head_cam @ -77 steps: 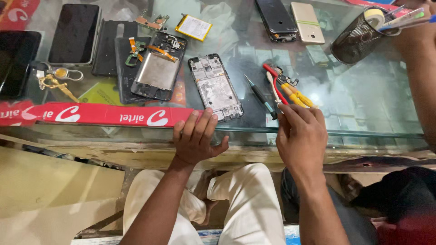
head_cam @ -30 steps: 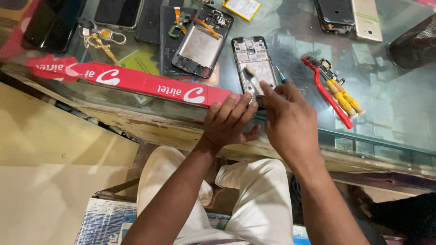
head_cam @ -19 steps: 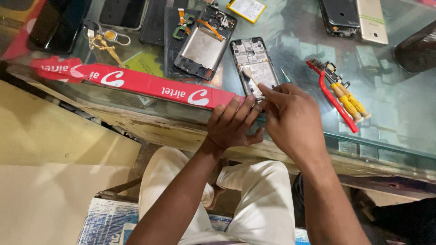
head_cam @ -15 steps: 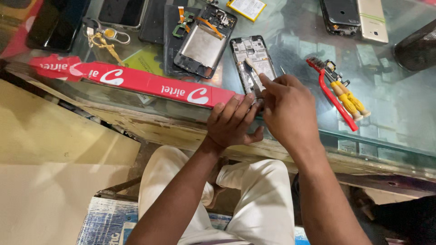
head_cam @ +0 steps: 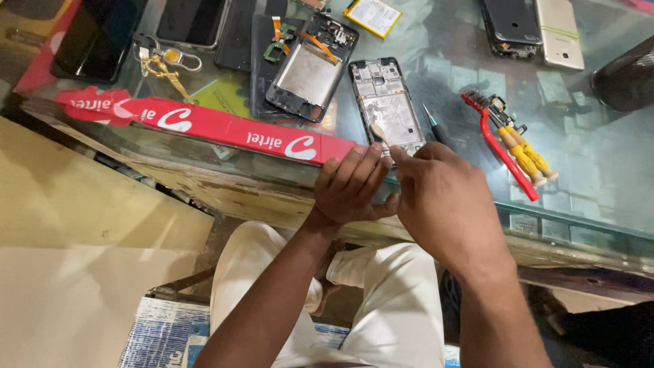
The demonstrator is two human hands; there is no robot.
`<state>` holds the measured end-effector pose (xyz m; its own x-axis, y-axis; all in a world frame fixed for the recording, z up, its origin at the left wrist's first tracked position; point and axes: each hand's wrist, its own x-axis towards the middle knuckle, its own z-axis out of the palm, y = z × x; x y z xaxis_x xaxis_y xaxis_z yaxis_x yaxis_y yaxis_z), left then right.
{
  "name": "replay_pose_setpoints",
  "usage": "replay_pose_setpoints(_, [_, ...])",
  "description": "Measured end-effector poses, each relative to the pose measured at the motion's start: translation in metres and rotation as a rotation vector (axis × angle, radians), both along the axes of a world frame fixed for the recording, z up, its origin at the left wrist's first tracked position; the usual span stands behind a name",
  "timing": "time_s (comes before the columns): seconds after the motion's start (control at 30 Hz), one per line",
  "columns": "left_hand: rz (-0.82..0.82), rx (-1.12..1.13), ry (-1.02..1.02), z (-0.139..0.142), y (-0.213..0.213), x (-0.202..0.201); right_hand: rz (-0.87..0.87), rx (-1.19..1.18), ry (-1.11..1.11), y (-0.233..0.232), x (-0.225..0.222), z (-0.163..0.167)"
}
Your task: The person cleans the interior of a disassembled smartphone using a red plastic pry tool and a toothbrush. They scrape and brush the phone's frame and back cover, then flip the device to clean the screen assembly area.
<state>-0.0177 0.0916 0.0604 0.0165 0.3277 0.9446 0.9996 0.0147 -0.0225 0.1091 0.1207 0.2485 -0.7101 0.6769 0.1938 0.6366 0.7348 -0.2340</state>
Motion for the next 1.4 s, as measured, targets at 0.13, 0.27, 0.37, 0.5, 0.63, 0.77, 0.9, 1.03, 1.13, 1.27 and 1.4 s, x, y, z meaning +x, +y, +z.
replay_pose_setpoints(0.13, [-0.016, -0.036, 0.02, -0.003, 0.0, 0.0, -0.047, 0.098, 0.017, 0.009, -0.002, -0.003])
replay_pose_setpoints(0.27, [-0.014, -0.039, 0.02, -0.005, 0.0, -0.001, -0.047, 0.098, 0.162, 0.017, -0.002, -0.027])
replay_pose_setpoints(0.37, [0.003, -0.037, 0.022, -0.005, -0.001, -0.001, -0.044, 0.025, 0.218, 0.018, 0.003, -0.039])
replay_pose_setpoints(0.5, [0.014, -0.046, 0.011, -0.005, -0.001, 0.0, -0.137, 0.127, 0.208, 0.022, 0.003, -0.038])
replay_pose_setpoints(0.63, [0.007, -0.042, 0.016, -0.005, -0.001, 0.0, -0.006, 0.012, 0.24, 0.024, -0.003, -0.033])
replay_pose_setpoints(0.77, [-0.006, -0.036, 0.015, -0.005, -0.002, 0.0, -0.007, 0.05, 0.239, 0.022, -0.002, -0.036])
replay_pose_setpoints(0.9, [0.033, -0.032, 0.033, -0.003, -0.001, -0.001, -0.083, 0.024, 0.225, 0.028, 0.0, -0.036])
replay_pose_setpoints(1.03, [0.019, -0.011, 0.028, -0.001, 0.002, -0.001, -0.087, 0.047, 0.265, 0.035, -0.004, -0.033])
replay_pose_setpoints(1.13, [0.025, -0.016, 0.013, -0.002, 0.0, 0.001, -0.078, -0.031, 0.302, 0.036, -0.01, -0.033])
replay_pose_setpoints(1.27, [0.022, -0.027, 0.016, -0.005, -0.001, 0.002, -0.013, 0.085, 0.275, 0.048, -0.022, -0.039])
replay_pose_setpoints(1.4, [0.013, -0.012, 0.025, -0.007, 0.002, 0.0, -0.06, 0.182, 0.264, 0.068, -0.029, -0.04])
